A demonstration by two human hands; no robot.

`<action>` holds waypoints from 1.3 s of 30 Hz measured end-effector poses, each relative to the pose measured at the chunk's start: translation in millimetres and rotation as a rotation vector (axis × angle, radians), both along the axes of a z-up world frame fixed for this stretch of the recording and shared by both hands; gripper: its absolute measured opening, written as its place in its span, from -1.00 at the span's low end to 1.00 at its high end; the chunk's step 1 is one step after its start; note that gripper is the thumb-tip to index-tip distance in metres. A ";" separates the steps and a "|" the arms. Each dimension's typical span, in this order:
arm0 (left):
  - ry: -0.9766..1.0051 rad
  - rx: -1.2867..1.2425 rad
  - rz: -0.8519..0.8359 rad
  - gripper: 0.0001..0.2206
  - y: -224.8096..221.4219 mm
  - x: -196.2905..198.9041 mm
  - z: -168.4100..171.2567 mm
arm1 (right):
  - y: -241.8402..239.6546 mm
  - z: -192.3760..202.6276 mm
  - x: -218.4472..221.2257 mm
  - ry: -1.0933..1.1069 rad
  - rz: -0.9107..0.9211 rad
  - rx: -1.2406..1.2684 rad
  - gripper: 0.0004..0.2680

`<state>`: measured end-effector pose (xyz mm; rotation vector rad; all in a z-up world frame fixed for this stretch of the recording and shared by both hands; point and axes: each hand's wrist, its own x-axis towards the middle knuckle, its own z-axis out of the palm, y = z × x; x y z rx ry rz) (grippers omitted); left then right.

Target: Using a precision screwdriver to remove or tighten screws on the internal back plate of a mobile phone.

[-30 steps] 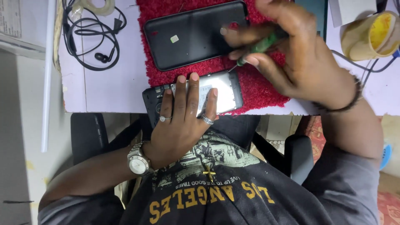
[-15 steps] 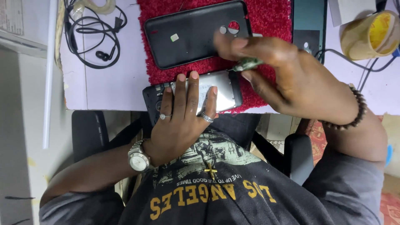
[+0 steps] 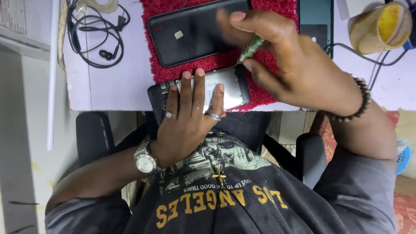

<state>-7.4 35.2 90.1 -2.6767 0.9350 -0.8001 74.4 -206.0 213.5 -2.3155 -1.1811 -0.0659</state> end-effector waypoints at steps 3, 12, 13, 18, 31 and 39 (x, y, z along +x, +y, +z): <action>-0.009 -0.001 0.001 -0.53 0.1 0.0 0.3 | -7.2 -21.8 -4.0 -0.168 -0.086 -0.107 -0.57; -0.009 0.008 -0.008 -0.60 0.3 0.2 0.3 | -3.0 -22.4 -11.7 -0.188 -0.173 -0.133 -0.61; -0.010 0.007 -0.009 -0.57 0.6 -0.1 -0.5 | -4.2 -37.6 -14.4 -0.472 -0.282 -0.209 -0.54; -0.020 -0.014 -0.001 -0.56 -0.3 0.7 -0.2 | 6.9 -4.5 -11.1 -0.019 -0.194 -0.073 -0.65; -0.002 0.004 -0.009 -0.58 1.1 -0.1 -0.8 | -5.5 -32.4 -12.3 -0.109 -0.354 -0.093 -0.54; -0.021 -0.017 -0.002 -0.54 -1.0 0.1 -3.7 | -10.2 -26.9 -6.0 0.065 -0.214 0.001 -0.53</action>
